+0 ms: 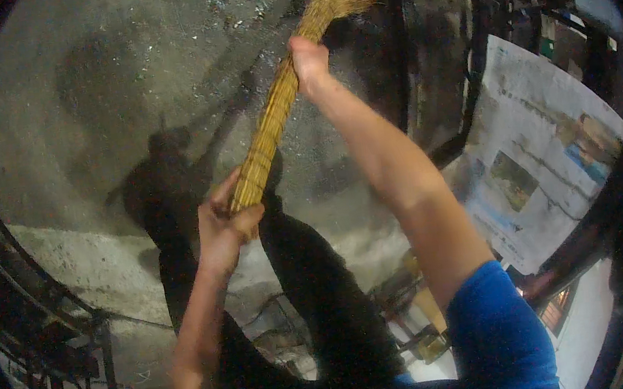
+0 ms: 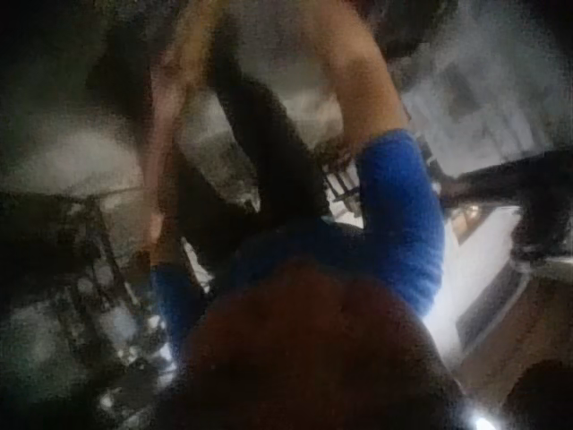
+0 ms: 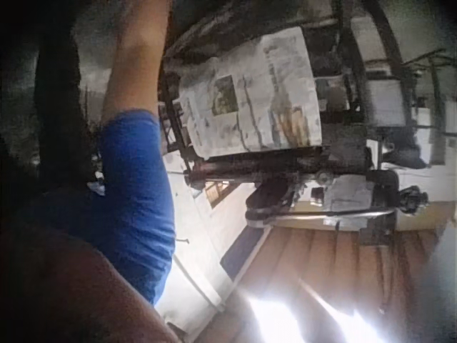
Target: The person sweeps a concrete floor in a workshop using a traditional straw broom. They gather debris into a pile and then use a dustpan to collect the swept material. The person moves around the room to clean different areas, including under metal frames.
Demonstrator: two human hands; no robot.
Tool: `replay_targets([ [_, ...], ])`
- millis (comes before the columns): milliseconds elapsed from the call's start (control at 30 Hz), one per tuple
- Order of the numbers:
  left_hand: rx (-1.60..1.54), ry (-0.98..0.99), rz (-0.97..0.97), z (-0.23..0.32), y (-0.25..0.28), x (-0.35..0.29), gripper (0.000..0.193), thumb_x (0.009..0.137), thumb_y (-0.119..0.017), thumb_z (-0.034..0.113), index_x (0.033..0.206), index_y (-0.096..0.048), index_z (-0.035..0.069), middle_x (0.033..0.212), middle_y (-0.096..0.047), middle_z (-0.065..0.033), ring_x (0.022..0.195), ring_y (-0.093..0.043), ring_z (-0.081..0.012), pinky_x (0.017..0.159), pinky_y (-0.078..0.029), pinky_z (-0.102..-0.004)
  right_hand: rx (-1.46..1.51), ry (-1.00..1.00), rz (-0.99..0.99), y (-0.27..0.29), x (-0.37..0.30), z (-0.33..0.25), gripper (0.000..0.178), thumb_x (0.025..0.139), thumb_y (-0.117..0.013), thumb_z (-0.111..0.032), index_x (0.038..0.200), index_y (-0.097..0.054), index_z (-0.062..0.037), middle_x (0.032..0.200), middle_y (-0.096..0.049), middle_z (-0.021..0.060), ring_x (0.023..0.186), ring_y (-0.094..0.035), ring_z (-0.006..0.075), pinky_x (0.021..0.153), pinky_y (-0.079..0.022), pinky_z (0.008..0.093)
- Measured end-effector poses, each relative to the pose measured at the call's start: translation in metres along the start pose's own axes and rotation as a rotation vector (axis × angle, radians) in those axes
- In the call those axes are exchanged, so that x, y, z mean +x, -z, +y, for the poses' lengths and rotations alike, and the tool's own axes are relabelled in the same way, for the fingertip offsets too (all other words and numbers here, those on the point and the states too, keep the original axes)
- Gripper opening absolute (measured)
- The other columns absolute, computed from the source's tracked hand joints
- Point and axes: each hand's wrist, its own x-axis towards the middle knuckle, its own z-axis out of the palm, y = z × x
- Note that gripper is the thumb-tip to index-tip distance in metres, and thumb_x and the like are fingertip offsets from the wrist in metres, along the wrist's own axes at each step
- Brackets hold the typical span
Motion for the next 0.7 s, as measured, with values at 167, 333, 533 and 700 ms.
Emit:
replay_targets([
  [167, 0.096, 0.051, -0.025, -0.055, -0.029, -0.111, 0.053, 0.06, -0.064, -0.001, 0.109, -0.045, -0.001, 0.109, -0.048, -0.012, 0.102, -0.046, -0.0181, 0.088, -0.036, -0.0308, -0.118, -0.128, -0.139, 0.093, -0.102, 0.012, 0.023, 0.067, -0.049, -0.014, 0.085, -0.048, -0.0004, 0.065, -0.05, 0.0096, 0.057, -0.051, 0.0213, 0.049, -0.042, 0.0351],
  [333, 0.225, -0.005, 0.028, -0.04, -0.081, -0.097, 0.053, 0.063, -0.061, -0.002, 0.112, -0.043, 0.0, 0.093, -0.053, -0.0071, 0.074, -0.052, -0.014, 0.064, -0.044, -0.0257, -0.126, -0.259, -0.178, 0.118, -0.079, -0.015, 0.026, 0.071, -0.042, -0.027, 0.084, -0.044, -0.0036, 0.068, -0.048, 0.0115, 0.056, -0.049, 0.0244, 0.046, -0.042, 0.0389],
  [533, -0.038, 0.023, 0.162, -0.007, -0.1, -0.078, 0.051, 0.066, -0.056, -0.004, 0.114, -0.04, 0.002, 0.075, -0.053, -0.0052, 0.052, -0.048, -0.0091, 0.044, -0.04, -0.0217, -0.124, -0.093, -0.195, 0.046, -0.038, -0.038, 0.015, 0.063, -0.057, -0.013, 0.068, -0.055, 0.001, 0.061, -0.051, 0.0081, 0.051, -0.048, 0.0181, 0.045, -0.04, 0.0351],
  [700, 0.062, -0.049, 0.154, -0.057, -0.109, -0.138, 0.057, 0.068, -0.057, -0.004, 0.116, -0.028, 0.006, 0.09, -0.049, -0.0072, 0.074, -0.051, -0.0136, 0.062, -0.045, -0.0266, -0.31, -0.144, -0.303, 0.062, -0.12, -0.039, 0.016, 0.065, -0.054, -0.014, 0.071, -0.054, 0.0006, 0.062, -0.052, 0.0086, 0.055, -0.05, 0.0196, 0.049, -0.042, 0.0337],
])
